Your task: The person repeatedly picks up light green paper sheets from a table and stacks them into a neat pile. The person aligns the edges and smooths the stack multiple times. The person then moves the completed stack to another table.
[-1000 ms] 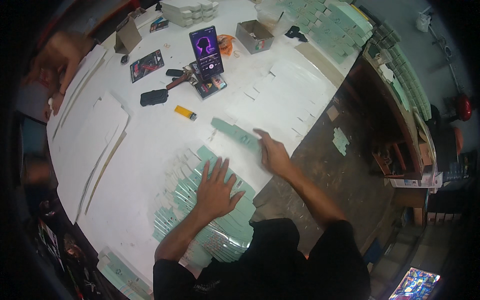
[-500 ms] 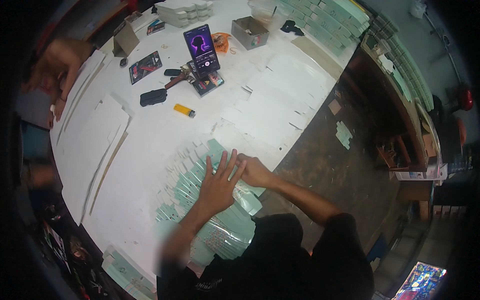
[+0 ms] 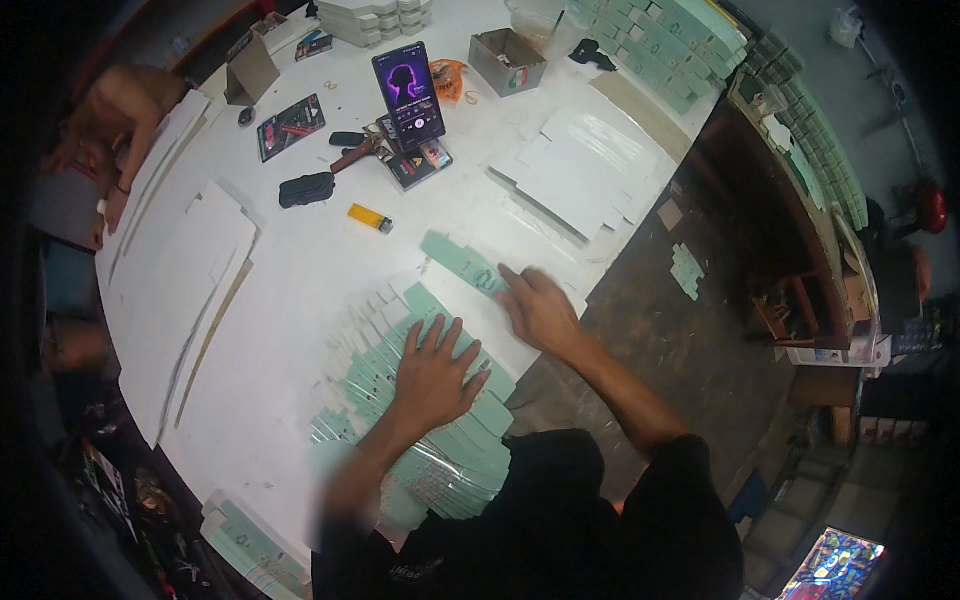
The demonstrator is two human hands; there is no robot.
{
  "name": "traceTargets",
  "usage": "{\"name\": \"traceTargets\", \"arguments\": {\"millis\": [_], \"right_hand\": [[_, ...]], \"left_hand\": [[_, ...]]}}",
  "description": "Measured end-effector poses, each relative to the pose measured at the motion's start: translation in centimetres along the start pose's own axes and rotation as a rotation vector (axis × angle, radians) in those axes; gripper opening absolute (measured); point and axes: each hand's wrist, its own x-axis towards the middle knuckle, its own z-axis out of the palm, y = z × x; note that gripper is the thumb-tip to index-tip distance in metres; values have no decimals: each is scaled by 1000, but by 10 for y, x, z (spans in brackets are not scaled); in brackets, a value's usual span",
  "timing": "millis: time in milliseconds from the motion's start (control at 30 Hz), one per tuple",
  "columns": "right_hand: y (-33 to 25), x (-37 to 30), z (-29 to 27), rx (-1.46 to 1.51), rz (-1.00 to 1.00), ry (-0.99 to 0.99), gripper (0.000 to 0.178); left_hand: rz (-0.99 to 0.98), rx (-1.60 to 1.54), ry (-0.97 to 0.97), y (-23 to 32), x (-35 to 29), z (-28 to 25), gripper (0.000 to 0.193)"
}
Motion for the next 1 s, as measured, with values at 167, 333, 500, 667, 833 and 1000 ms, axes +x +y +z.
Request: {"name": "traceTargets", "arguments": {"millis": [167, 333, 500, 667, 833, 1000], "right_hand": [[-2, 5, 15, -371, -94, -64, 53], [-29, 12, 6, 428, 107, -87, 45], [-28, 17, 9, 299, 228, -370, 20], [84, 58, -34, -429, 15, 376, 57], [10, 37, -29, 217, 316, -87, 48], [4, 16, 0, -318, -141, 19, 45]], "left_hand": [[13, -40, 42, 1, 0, 0, 63], [12, 25, 102, 6, 3, -16, 79], [109, -41, -55, -4, 5, -14, 90], [73, -95, -88, -7, 5, -16, 110], [0, -162, -194, -6, 2, -16, 96], [46, -50, -13, -6, -5, 0, 71]]}}
